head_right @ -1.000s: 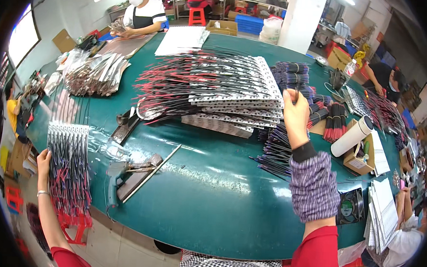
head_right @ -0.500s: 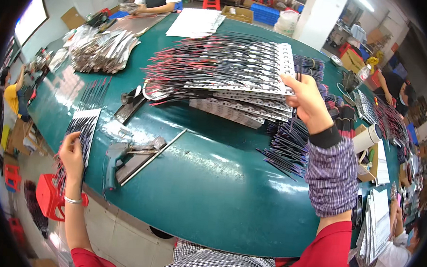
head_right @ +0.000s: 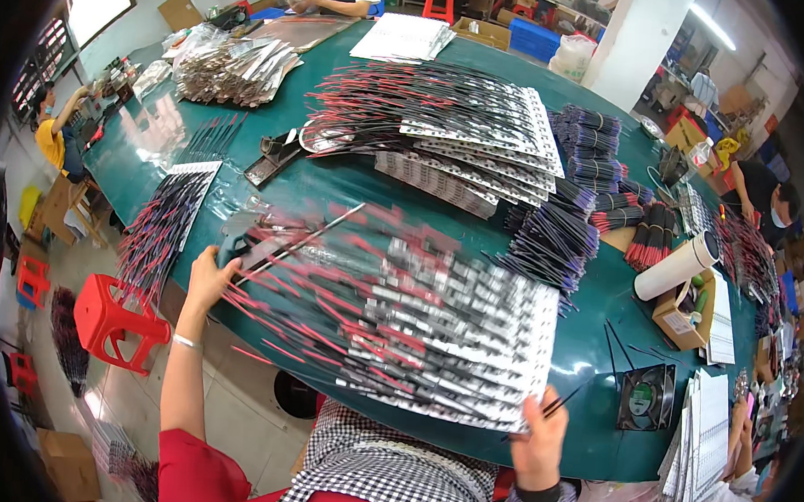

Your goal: The person solders wires onto circuit board strips using a soldering gun, stacks the assembled board, arranges a new set of circuit board strips with a stick, and solders wires onto the new strips.

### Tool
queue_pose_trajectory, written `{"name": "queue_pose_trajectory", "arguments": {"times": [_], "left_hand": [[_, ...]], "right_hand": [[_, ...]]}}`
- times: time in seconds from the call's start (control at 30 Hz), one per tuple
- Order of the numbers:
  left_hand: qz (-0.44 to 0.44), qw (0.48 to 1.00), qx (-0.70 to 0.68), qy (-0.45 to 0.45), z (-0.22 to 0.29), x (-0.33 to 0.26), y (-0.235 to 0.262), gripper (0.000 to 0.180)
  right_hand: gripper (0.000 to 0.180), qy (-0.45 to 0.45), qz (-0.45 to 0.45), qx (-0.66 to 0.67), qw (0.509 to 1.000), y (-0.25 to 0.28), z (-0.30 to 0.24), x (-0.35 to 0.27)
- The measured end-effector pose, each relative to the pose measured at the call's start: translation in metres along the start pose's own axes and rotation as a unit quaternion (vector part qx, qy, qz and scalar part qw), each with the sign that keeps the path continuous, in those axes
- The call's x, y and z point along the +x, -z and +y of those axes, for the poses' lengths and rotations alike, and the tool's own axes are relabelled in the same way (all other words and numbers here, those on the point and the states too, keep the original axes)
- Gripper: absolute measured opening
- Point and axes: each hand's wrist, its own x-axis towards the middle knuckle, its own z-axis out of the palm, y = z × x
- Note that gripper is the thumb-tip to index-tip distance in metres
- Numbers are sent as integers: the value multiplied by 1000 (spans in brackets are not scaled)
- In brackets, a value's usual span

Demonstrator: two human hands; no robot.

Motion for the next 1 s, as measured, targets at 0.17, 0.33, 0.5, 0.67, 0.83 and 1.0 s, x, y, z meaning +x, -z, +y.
{"name": "queue_pose_trajectory", "arguments": {"times": [0.17,0.33,0.5,0.67,0.83,1.0], "left_hand": [[-50,915,-334,220,-11,12,7,26],[44,832,-505,223,-7,-21,37,23],[219,780,-550,201,1,-72,69,20],[247,703,-626,229,-25,-132,106,14],[202,626,-690,301,2,-149,93,28],[252,654,-649,296,8,-220,112,22]], "right_hand": [[29,-76,26,-136,987,40,52,-26],[21,3,-69,-446,892,43,30,0],[16,213,-96,-683,692,-46,-42,59],[22,400,-353,-530,659,-233,45,135],[47,472,-464,-504,555,-304,120,217],[38,315,-618,-590,413,-326,140,245]]}}
